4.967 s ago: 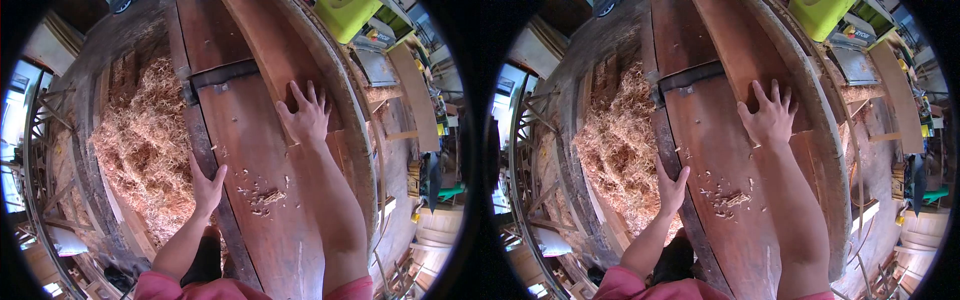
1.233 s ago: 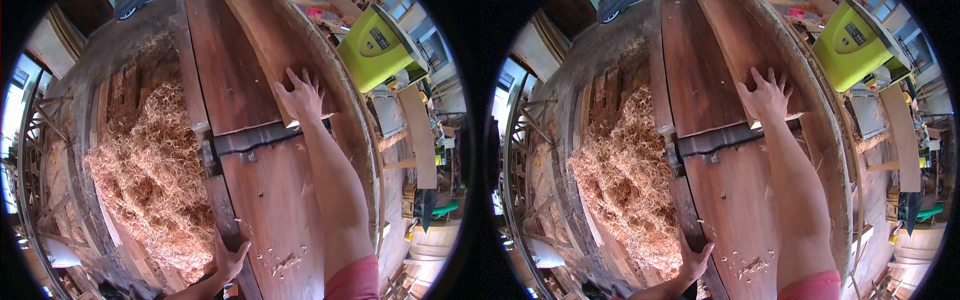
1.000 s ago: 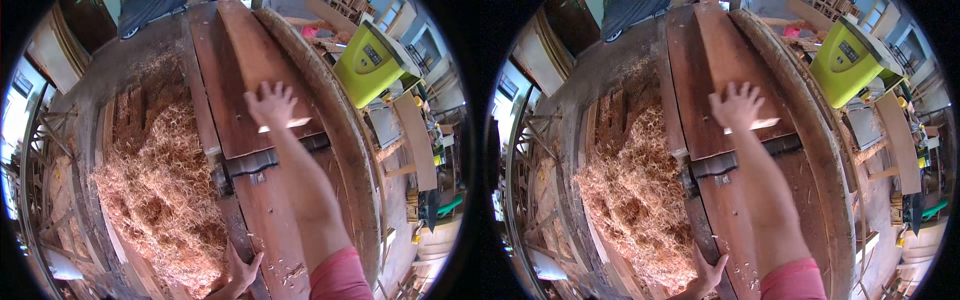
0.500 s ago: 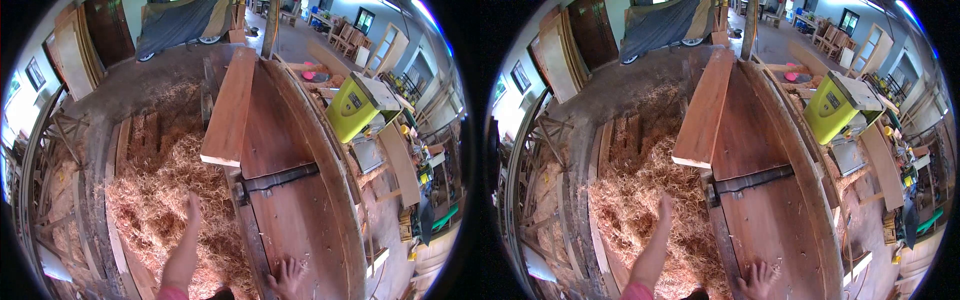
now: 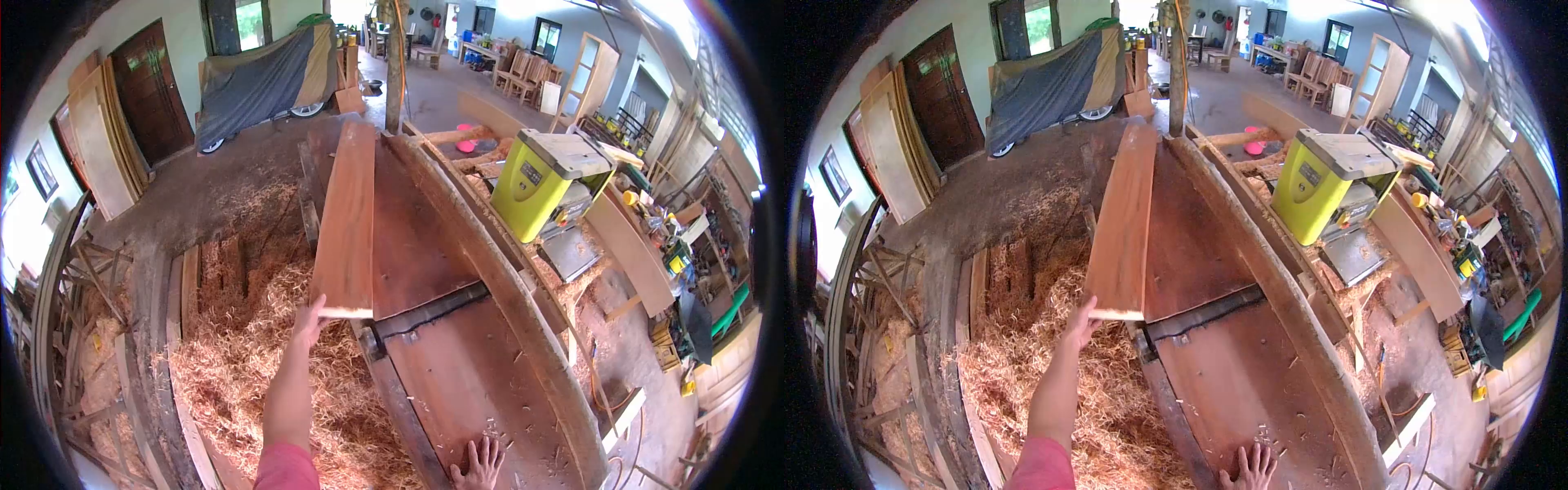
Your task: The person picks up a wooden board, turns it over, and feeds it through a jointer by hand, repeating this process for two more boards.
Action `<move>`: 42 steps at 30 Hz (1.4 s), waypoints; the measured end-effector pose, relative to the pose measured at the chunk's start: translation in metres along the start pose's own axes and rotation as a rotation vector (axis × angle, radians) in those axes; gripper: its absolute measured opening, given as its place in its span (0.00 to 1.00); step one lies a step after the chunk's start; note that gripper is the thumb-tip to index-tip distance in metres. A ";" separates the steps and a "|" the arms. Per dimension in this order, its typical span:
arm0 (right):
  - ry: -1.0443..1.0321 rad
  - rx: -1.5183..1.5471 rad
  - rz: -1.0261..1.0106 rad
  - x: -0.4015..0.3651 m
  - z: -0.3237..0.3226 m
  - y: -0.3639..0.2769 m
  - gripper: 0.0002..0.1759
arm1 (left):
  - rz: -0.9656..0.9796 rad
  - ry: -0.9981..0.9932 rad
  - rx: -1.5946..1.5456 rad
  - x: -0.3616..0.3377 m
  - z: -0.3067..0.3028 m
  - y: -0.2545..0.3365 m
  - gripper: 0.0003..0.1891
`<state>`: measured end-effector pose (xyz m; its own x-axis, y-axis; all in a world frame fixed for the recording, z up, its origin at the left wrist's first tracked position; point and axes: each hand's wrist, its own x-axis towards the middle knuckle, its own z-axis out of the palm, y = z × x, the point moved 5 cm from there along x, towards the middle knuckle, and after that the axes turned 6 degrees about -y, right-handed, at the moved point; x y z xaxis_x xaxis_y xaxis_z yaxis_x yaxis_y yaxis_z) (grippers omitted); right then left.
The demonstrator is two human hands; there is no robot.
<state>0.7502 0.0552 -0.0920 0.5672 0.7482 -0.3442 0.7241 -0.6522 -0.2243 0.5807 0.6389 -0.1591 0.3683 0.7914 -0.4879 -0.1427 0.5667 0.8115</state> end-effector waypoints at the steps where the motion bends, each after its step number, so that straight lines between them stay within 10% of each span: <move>1: 0.028 -0.015 -0.017 0.000 -0.002 0.000 0.46 | 0.042 0.018 0.026 -0.050 0.020 0.011 0.30; 10: 0.105 0.039 -0.011 0.000 0.012 0.006 0.52 | -0.046 -0.144 0.108 -0.290 0.007 -0.138 0.34; 13: 0.217 0.579 -0.189 -0.003 0.014 -0.005 0.48 | -0.136 -0.115 0.032 -0.361 0.005 -0.204 0.33; 19: 0.061 0.222 -0.338 -0.086 0.024 -0.070 0.46 | 0.027 -0.217 0.313 -0.490 0.041 -0.301 0.23; 25: 0.176 0.049 -0.241 -0.164 0.022 0.028 0.52 | 0.171 -0.455 1.141 -0.557 0.086 -0.345 0.26; 35: 0.259 -0.094 -0.266 -0.289 0.035 0.183 0.53 | 0.342 -0.537 1.045 -0.681 0.163 -0.398 0.39; 42: 0.087 -0.008 -0.139 -0.375 0.032 0.245 0.52 | 0.572 -0.235 0.943 -0.621 0.239 -0.394 0.53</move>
<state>0.7023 -0.3890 -0.0473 0.4933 0.8390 -0.2298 0.8006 -0.5412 -0.2572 0.6279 -0.1305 -0.0993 0.6498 0.7596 0.0259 0.3682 -0.3444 0.8636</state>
